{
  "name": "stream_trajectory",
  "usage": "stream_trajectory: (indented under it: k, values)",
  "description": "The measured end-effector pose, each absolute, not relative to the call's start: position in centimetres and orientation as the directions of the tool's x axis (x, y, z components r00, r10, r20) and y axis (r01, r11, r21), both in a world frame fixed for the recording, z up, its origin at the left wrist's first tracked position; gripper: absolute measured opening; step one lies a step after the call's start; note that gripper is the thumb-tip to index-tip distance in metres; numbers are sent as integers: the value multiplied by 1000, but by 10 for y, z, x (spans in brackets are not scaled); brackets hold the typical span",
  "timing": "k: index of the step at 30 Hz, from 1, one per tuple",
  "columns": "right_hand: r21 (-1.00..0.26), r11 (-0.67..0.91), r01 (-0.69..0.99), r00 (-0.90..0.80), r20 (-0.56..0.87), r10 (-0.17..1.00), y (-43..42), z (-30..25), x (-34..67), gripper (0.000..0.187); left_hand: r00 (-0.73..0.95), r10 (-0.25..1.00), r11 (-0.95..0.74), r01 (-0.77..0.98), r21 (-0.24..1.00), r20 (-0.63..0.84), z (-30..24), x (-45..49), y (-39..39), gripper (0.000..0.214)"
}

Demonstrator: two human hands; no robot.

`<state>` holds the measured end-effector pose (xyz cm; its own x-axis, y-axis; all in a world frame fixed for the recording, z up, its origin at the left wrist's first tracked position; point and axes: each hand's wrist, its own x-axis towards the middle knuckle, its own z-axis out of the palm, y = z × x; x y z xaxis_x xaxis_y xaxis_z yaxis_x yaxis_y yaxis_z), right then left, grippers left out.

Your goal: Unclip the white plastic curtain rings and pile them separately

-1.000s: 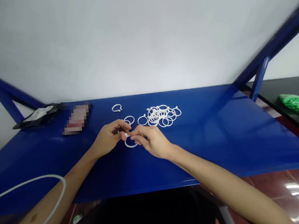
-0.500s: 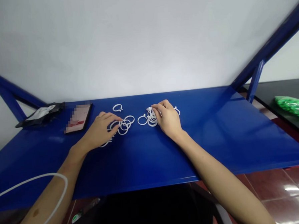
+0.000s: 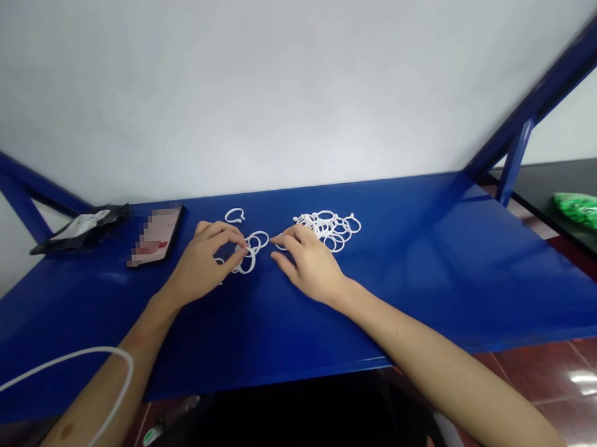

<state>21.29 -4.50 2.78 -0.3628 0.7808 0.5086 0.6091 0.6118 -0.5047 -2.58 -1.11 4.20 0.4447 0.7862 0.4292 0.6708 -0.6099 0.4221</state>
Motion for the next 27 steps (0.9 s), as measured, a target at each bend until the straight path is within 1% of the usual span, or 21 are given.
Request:
stream_trajectory:
  k: [3, 6, 8, 10, 12, 16, 18, 21, 23, 25, 27]
  values:
    - [-608, 608, 510, -453, 410, 791, -53, 29, 206, 35, 432, 822, -570, 616, 544, 371, 46, -22, -15, 8]
    - [-697, 558, 450, -471, 346, 812, -57, 29, 203, 40, 439, 848, -523, 604, 601, 296, 45, -17, -18, 10]
    - [-751, 521, 407, -452, 330, 829, -59, 29, 200, 38, 448, 849, -520, 611, 597, 281, 45, -14, -20, 11]
    - [-786, 492, 375, -431, 323, 843, -59, 29, 198, 30, 462, 846, -523, 616, 590, 267, 44, -13, -20, 11]
    - [-797, 474, 374, -406, 320, 856, -58, 28, 196, 22, 476, 846, -515, 615, 597, 239, 45, -13, -20, 11]
    - [-798, 448, 404, -341, 323, 883, -54, 25, 199, 21, 476, 856, -491, 631, 600, 200, 45, -18, -17, 15]
    - [-812, 430, 394, -318, 318, 893, -53, 25, 201, 21, 466, 857, -500, 654, 567, 219, 45, -20, -15, 15]
    - [-834, 411, 369, -292, 315, 903, -52, 25, 203, 23, 450, 843, -537, 698, 474, 294, 45, -21, -14, 11]
    - [-849, 405, 339, -281, 319, 905, -52, 26, 204, 25, 457, 825, -565, 693, 448, 333, 47, -21, -16, 10]
    - [-877, 389, 281, -266, 318, 910, -52, 26, 204, 27, 486, 807, -591, 644, 487, 337, 50, -21, -19, 14]
    - [-924, 334, 187, -243, 285, 927, -51, 26, 204, 27, 517, 794, -599, 573, 559, 321, 52, -20, -23, 21]
